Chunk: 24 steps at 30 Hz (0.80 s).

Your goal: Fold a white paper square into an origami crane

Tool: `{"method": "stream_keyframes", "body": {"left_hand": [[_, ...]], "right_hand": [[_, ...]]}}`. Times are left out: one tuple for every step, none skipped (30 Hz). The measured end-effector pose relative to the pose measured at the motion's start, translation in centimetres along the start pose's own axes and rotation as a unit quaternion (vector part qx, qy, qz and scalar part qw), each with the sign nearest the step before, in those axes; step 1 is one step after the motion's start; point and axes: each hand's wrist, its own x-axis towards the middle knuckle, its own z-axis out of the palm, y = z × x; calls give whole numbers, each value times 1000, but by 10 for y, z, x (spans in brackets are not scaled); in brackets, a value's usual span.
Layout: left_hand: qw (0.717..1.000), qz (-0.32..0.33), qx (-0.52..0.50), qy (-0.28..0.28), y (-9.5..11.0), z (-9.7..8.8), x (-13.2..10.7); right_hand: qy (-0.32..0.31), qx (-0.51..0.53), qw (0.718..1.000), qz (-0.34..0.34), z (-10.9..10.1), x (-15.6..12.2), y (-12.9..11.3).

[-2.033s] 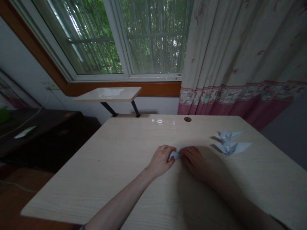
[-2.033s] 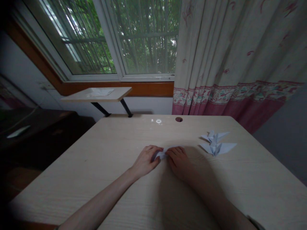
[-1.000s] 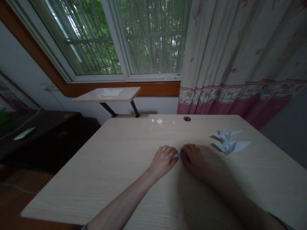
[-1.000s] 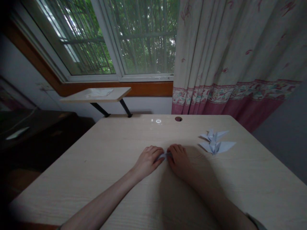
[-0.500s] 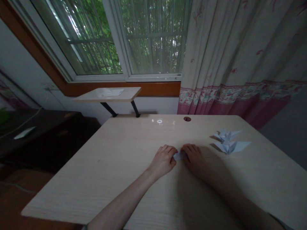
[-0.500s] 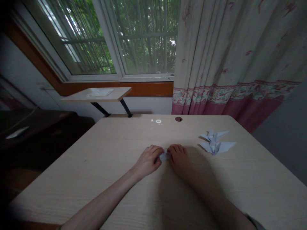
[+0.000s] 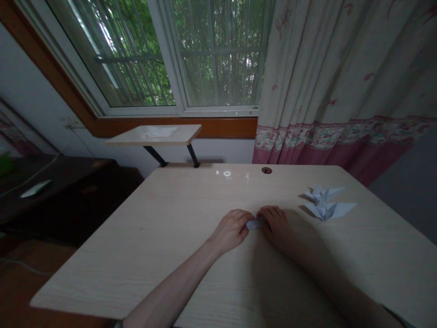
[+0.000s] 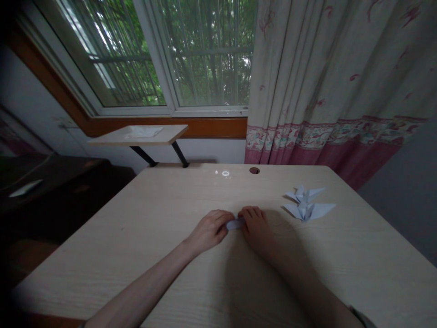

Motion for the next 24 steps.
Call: {"method": "stream_keyframes", "body": {"left_hand": [[1000,3,-4,-2,0,0,0],[1000,5,-7,-4,-1,0,0],[1000,8,-10,-6,-1,0,0],[1000,11,-11,-7,-1,-1,0],[1000,13,-12,-7,-2,-1,0],[1000,14,-12,-6,-2,-1,0],[1000,15,-11,-5,-2,-1,0],[1000,17,-9,-3,-2,-1,0],[1000,19,-8,-2,-3,-1,0],[1000,21,-9,0,-3,0,0],[1000,24,-11,2,-4,0,0],[1000,28,-13,4,-4,1,0],[999,33,-15,6,-4,1,0],[999,36,-16,8,-5,2,0],[999,37,-19,11,-5,2,0],[999,37,-23,14,-5,3,0],[999,34,-28,17,-5,3,1],[999,29,-34,20,-5,3,1],[999,25,-42,23,-4,3,1],[998,20,-50,25,-4,2,1],[998,16,-57,27,-4,2,2],[997,12,-64,29,-4,2,2],[997,6,-70,32,-4,2,2],[997,0,-75,34,-4,2,3]], "right_hand": [[0,6,1000,-1,-1,0,0],[0,12,1000,-1,-1,0,-1],[2,17,1000,0,-1,0,-1],[2,22,1000,0,-1,0,-1],[2,28,1000,-1,0,-1,0],[1,35,999,-4,0,-1,0],[2,42,999,-7,0,-1,1],[1,49,999,-10,1,-2,2],[-1,54,998,-12,1,-2,3],[-2,58,998,-12,1,-2,4],[-5,61,998,-11,0,-2,4],[-9,63,998,-10,0,-2,4],[-12,65,998,-8,-1,-2,4],[-13,67,998,-8,-2,-1,3],[-15,69,997,-8,-4,-1,3],[-17,71,997,-10,-5,0,2],[-18,74,997,-12,-7,0,0],[-20,78,997,-16,-9,0,-1],[-22,82,996,-21,-11,1,-3],[-21,86,996,-25,-13,1,-5],[-19,89,995,-29,-15,1,-7],[-18,92,995,-32,-17,1,-8],[-18,94,995,-34,-18,2,-10],[-18,95,995,-34,-19,2,-11]]}}
